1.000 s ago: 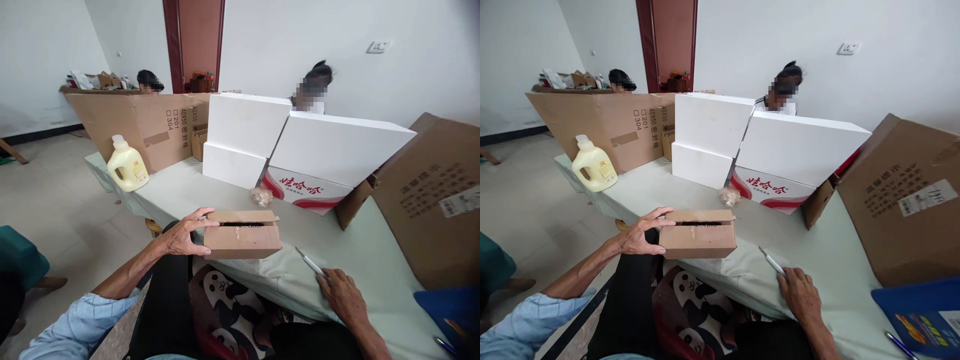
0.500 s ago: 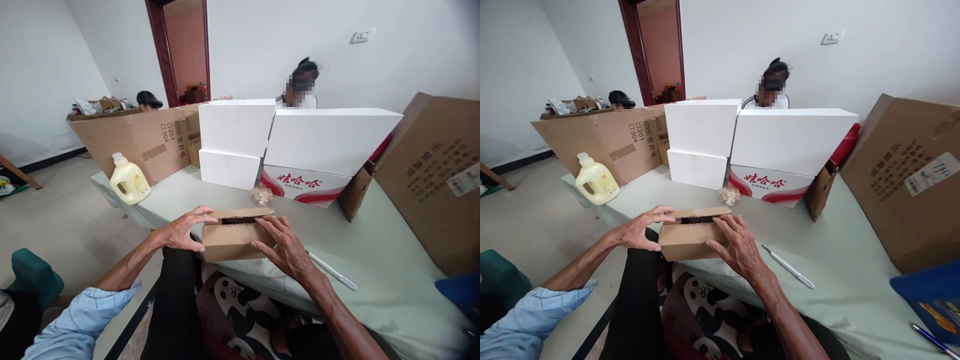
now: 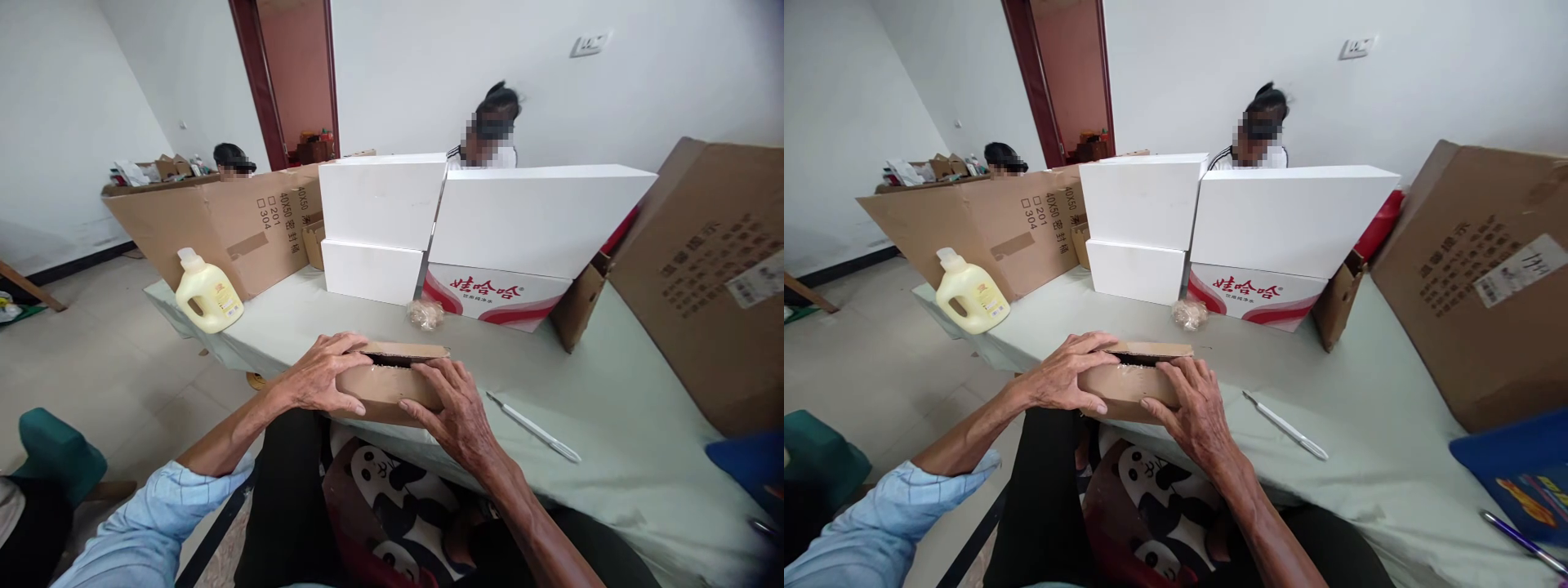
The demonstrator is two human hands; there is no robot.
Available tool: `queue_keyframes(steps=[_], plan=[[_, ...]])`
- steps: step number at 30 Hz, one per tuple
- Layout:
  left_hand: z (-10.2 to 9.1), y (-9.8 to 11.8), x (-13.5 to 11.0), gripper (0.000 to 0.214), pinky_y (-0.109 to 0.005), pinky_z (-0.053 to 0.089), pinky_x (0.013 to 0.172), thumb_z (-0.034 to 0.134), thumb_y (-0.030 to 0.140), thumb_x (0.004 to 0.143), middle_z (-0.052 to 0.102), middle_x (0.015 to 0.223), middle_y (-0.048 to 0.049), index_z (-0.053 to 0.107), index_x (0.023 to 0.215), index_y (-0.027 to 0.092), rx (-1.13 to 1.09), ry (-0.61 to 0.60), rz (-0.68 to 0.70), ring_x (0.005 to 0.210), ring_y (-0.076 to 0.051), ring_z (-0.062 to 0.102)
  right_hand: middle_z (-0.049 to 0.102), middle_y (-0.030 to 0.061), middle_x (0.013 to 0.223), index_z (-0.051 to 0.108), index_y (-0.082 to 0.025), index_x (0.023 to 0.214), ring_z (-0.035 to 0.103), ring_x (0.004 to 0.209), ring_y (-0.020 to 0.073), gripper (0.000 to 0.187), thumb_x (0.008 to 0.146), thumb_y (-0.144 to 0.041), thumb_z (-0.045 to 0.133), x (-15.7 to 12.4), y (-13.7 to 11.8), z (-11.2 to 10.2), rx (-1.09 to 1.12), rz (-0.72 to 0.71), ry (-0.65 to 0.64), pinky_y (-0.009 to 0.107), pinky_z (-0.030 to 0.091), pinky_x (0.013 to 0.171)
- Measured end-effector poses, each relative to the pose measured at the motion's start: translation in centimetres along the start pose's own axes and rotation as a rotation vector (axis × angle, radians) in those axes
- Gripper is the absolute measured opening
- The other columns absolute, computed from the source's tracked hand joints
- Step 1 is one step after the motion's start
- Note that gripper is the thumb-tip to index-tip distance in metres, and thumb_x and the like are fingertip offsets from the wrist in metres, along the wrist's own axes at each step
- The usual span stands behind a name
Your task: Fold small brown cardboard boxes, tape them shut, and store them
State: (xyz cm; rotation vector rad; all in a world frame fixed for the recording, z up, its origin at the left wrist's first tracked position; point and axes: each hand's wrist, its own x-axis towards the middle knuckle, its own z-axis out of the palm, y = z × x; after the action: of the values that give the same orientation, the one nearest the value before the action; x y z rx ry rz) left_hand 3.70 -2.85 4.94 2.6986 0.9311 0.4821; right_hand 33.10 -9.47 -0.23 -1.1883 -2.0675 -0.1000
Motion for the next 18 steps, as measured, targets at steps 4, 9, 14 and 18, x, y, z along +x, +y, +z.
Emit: queue_keyframes(steps=[4,9,14,18], plan=[[-0.4,-0.4,-0.1,0.074,-0.063,0.039,0.124,0.093,0.058,0.081,0.051,0.169,-0.0194,0.072,0.143,0.024,0.007,-0.018,-0.03,0.156,-0.044,0.047,0.072,0.0135,0.119,0.063,-0.022,0.13,0.063,0.107,0.0322,0.034,0.106,-0.046,0.066,0.2,-0.3,-0.1,-0.029,-0.005,0.003,0.044,0.047,0.088],[-1.4,-0.5,-0.2,0.072,-0.064,0.042,0.122,0.087,0.061,0.086,0.053,0.167,-0.0199,0.069,0.146,0.024,-0.002,-0.055,-0.038,0.152,-0.043,0.052,0.074,0.0116,0.108,0.063,-0.023,0.121,0.065,0.1,0.0312,0.027,0.104,-0.043,0.069,0.5,-0.8,-0.4,-0.08,-0.017,0.0,0.043,0.046,0.085],[-3.5,-1.8,1.0,0.046,-0.049,0.051,0.116,0.067,0.051,0.103,0.063,0.155,-0.0141,0.071,0.142,0.026,-0.075,-0.035,0.017,0.137,-0.033,0.065,0.077,0.0096,0.112,0.061,-0.024,0.115,0.069,0.103,0.0292,0.024,0.098,-0.032,0.077,1.3,-1.4,-2.0,0.017,-0.113,-0.185,0.042,0.049,0.088],[-4.2,-2.7,2.3,0.046,-0.052,0.051,0.117,0.071,0.043,0.1,0.058,0.157,-0.013,0.07,0.145,0.03,0.071,-0.037,-0.021,0.14,-0.036,0.06,0.075,0.0076,0.101,0.061,-0.025,0.106,0.068,0.094,0.0265,0.022,0.096,-0.032,0.08,2.8,-1.3,-3.5,-0.004,-0.141,-0.339,0.036,0.049,0.079]])
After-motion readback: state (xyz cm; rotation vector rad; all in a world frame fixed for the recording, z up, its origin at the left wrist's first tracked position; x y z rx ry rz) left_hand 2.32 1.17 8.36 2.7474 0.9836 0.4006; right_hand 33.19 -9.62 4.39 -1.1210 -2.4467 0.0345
